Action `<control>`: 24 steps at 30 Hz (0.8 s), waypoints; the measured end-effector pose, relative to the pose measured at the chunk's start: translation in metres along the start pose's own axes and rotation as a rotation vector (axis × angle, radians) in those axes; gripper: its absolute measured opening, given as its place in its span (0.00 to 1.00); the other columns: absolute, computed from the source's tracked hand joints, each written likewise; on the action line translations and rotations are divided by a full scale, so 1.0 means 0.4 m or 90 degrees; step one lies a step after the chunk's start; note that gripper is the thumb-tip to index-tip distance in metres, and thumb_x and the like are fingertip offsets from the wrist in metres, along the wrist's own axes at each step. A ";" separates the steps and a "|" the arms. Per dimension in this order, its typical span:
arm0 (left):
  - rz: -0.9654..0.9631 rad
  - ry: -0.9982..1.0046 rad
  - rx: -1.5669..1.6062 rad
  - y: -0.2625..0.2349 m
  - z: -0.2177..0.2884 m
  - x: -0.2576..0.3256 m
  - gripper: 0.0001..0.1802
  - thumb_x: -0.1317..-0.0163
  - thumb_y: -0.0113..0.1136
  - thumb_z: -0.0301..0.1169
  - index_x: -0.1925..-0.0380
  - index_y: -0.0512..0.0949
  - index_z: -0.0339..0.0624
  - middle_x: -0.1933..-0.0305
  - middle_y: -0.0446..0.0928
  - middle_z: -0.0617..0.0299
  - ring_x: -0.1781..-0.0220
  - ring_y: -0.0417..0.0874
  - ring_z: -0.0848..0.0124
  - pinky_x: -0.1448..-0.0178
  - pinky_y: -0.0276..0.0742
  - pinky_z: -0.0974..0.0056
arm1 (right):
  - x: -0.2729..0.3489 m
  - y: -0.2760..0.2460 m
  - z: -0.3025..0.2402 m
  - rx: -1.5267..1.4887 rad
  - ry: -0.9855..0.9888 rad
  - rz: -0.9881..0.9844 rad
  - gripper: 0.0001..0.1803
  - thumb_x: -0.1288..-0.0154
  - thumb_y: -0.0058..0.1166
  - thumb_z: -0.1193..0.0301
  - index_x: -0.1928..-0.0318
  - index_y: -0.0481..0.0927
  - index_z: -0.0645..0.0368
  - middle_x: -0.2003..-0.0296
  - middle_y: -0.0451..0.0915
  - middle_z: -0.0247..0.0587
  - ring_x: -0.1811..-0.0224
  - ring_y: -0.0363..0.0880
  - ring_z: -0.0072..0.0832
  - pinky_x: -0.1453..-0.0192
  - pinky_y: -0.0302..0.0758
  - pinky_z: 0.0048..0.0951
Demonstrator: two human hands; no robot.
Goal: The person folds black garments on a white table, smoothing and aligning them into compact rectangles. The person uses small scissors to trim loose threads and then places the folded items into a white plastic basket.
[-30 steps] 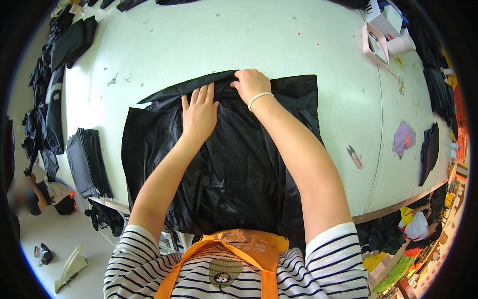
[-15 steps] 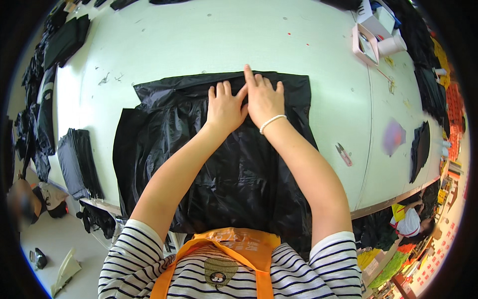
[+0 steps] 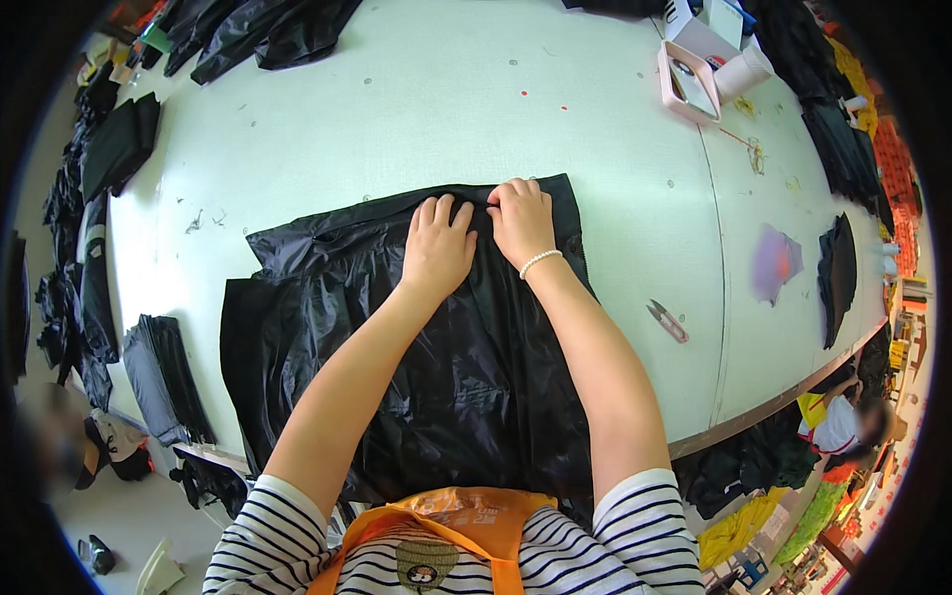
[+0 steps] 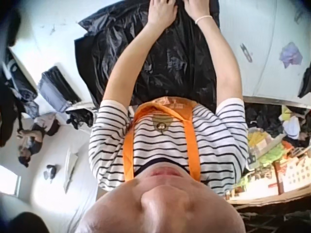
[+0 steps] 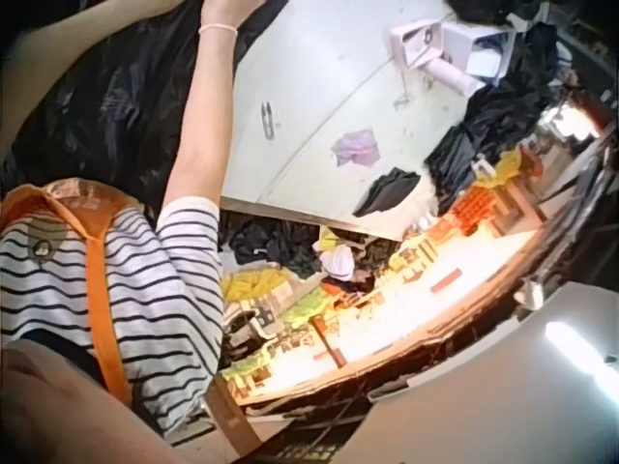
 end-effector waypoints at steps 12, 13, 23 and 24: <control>0.083 -0.185 0.341 0.005 -0.036 -0.029 0.11 0.43 0.63 0.35 0.75 0.80 0.37 0.69 0.78 0.57 0.56 0.76 0.56 0.36 0.59 0.41 | 0.006 -0.030 -0.015 -0.197 -0.016 0.038 0.05 0.44 0.57 0.77 0.66 0.77 0.57 0.68 0.79 0.38 0.61 0.76 0.38 0.55 0.68 0.39; 0.078 -0.191 0.335 0.015 -0.043 -0.030 0.12 0.43 0.62 0.35 0.75 0.80 0.37 0.68 0.78 0.57 0.56 0.76 0.56 0.35 0.58 0.40 | 0.005 -0.034 -0.020 -0.216 -0.007 0.027 0.04 0.45 0.57 0.78 0.67 0.77 0.57 0.68 0.80 0.38 0.61 0.76 0.38 0.55 0.69 0.39; 0.061 -0.213 0.322 0.033 -0.041 -0.028 0.09 0.39 0.57 0.33 0.71 0.78 0.37 0.64 0.78 0.56 0.52 0.74 0.54 0.32 0.52 0.38 | -0.001 -0.059 -0.023 -0.300 0.084 -0.023 0.07 0.44 0.57 0.78 0.64 0.82 0.60 0.65 0.82 0.43 0.60 0.79 0.38 0.54 0.76 0.33; 0.079 -0.212 0.317 0.038 -0.047 -0.025 0.09 0.39 0.57 0.33 0.71 0.78 0.38 0.64 0.78 0.57 0.52 0.74 0.54 0.32 0.52 0.39 | 0.001 -0.057 -0.022 -0.319 0.100 -0.019 0.07 0.44 0.58 0.78 0.64 0.83 0.60 0.65 0.82 0.44 0.61 0.80 0.37 0.54 0.76 0.32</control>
Point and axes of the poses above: each hand's wrist, its own x-axis away from the middle knuckle, its own y-axis out of the palm, z = x × y, the point moved 7 cm from there along -x, towards the middle knuckle
